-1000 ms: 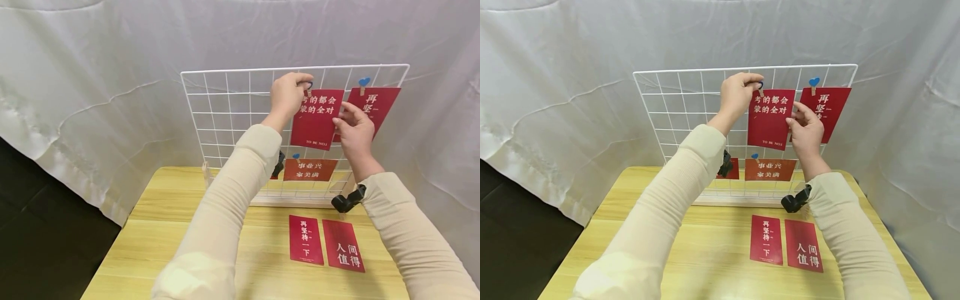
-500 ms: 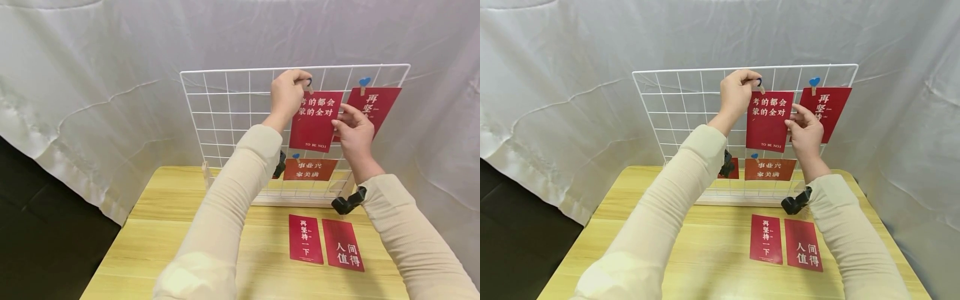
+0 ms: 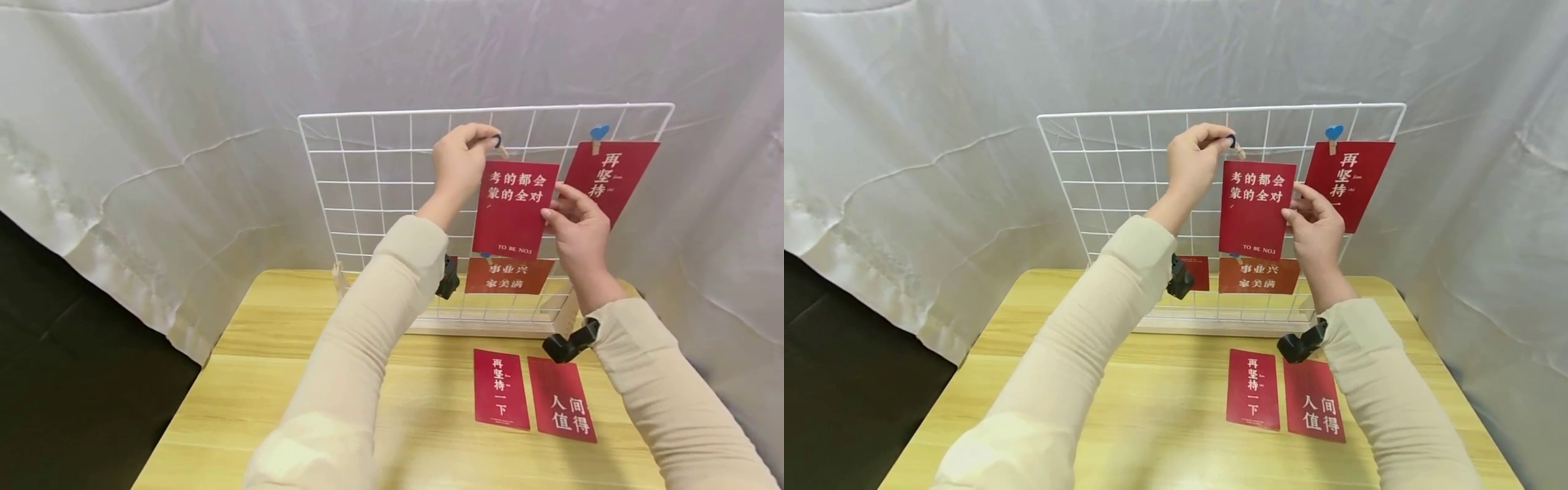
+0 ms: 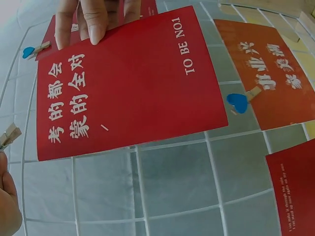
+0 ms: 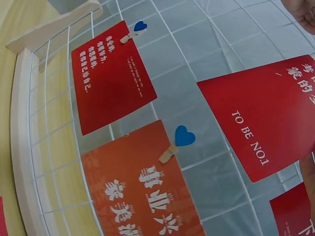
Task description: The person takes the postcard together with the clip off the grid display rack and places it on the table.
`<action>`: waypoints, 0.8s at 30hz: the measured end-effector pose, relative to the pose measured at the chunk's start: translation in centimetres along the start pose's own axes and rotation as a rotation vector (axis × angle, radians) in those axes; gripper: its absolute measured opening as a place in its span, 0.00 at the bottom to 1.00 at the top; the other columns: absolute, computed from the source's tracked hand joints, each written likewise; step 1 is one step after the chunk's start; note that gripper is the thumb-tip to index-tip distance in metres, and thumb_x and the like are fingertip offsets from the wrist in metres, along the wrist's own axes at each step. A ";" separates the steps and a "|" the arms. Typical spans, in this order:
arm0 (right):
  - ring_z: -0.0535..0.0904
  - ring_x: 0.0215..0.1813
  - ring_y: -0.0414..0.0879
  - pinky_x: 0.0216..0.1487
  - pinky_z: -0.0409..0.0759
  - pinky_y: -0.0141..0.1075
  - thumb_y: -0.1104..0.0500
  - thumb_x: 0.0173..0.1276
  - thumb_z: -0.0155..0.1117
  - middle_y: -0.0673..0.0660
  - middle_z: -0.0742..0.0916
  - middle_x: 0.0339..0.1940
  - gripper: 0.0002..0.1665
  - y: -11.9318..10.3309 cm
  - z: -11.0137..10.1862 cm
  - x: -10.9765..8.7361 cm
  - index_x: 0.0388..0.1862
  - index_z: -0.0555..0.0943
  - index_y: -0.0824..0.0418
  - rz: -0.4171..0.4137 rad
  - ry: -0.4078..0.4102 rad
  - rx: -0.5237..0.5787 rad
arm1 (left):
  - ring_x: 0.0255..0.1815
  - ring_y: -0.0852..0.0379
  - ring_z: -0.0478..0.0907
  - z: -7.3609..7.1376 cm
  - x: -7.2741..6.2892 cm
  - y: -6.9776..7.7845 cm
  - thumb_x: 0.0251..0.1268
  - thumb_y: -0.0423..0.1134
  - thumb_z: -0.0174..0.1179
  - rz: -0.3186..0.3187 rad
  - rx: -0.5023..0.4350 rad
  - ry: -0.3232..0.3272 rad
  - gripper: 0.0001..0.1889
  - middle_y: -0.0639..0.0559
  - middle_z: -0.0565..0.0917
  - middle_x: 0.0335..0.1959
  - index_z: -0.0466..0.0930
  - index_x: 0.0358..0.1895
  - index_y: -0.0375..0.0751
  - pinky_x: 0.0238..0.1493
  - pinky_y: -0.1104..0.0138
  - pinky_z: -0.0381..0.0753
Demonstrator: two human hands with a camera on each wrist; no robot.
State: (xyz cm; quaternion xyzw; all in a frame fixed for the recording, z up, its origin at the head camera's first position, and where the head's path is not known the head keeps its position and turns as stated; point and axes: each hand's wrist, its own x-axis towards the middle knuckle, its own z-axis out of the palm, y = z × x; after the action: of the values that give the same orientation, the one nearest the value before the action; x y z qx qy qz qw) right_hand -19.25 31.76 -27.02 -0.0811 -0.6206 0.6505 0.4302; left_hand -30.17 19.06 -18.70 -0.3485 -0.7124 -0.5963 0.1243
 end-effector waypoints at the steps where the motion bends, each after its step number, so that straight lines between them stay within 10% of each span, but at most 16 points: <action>1: 0.73 0.32 0.40 0.29 0.75 0.23 0.71 0.53 0.60 0.51 0.79 0.29 0.20 0.0 0.0 -0.2 0.46 0.78 0.59 0.009 -0.001 -0.008 | 0.31 0.69 0.72 -0.1 -0.1 -0.2 0.56 0.35 0.56 -0.001 -0.005 -0.004 0.07 0.57 0.81 0.31 0.81 0.36 0.42 0.28 0.81 0.68; 24: 0.76 0.30 0.38 0.29 0.76 0.26 0.71 0.54 0.60 0.52 0.79 0.30 0.23 4.6 -1.3 -3.6 0.50 0.76 0.59 0.111 -0.105 -0.046 | 0.31 0.63 0.73 -1.9 -5.1 -4.4 0.54 0.31 0.57 -0.178 -0.083 0.005 0.06 0.53 0.80 0.31 0.81 0.35 0.37 0.29 0.77 0.72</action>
State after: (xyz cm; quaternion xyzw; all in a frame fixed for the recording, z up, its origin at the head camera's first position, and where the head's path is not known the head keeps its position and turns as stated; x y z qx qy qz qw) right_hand -18.33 31.03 -32.92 -0.0911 -0.6517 0.6622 0.3584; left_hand -29.75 15.28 -24.54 -0.2871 -0.7149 -0.6349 0.0581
